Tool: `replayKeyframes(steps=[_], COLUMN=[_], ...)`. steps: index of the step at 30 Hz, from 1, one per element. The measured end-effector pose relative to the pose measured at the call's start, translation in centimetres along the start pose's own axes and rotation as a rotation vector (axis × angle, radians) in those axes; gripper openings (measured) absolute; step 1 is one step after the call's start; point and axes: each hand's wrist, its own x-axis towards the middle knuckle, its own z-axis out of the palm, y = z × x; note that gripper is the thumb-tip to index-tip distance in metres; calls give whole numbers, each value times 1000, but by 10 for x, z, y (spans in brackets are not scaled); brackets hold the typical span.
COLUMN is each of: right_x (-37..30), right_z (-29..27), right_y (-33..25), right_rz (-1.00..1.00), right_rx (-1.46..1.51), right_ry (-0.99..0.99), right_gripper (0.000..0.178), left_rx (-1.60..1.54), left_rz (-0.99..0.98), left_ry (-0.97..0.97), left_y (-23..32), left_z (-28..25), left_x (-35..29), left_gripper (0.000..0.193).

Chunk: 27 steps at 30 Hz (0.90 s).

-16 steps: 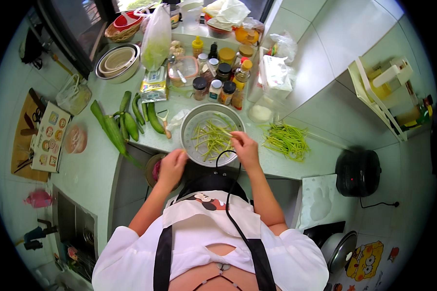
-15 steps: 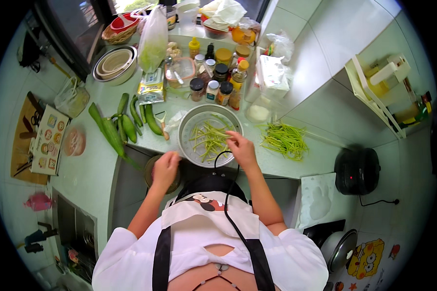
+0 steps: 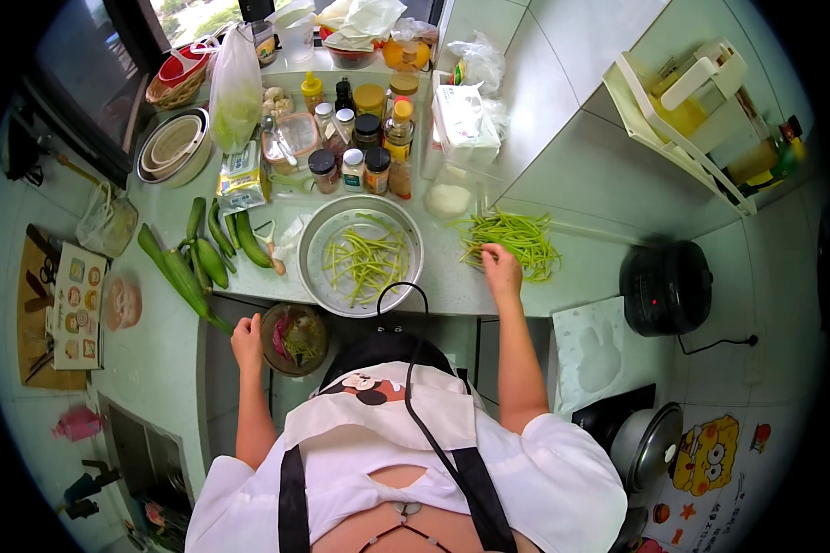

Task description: The person breaks long stalks of a green vegetable into shorter segments by hand, placing the segments onto the counter.

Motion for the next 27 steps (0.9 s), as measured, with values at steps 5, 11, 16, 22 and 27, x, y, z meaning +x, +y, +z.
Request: replayKeyframes(steps=[5, 11, 16, 22, 27], right_x=[38, 74, 89, 105, 104], right_z=[-4, 6, 7, -5, -27], right_y=[26, 28, 24, 16, -8], right_rz=[-55, 48, 96, -71, 186], right_rx=[-84, -293, -269, 188, 1285], right_ry=[206, 206, 178, 254, 120], right_gripper=[17, 25, 21, 16, 12], left_rx=[19, -94, -259, -284, -363], left_rz=[92, 63, -4, 134, 123], left_ry=[63, 22, -67, -64, -159], left_y=[28, 34, 71, 77, 103], left_z=[3, 6, -2, 2, -4], left_x=[-19, -40, -61, -56, -46], left_gripper=[33, 32, 29, 24, 24])
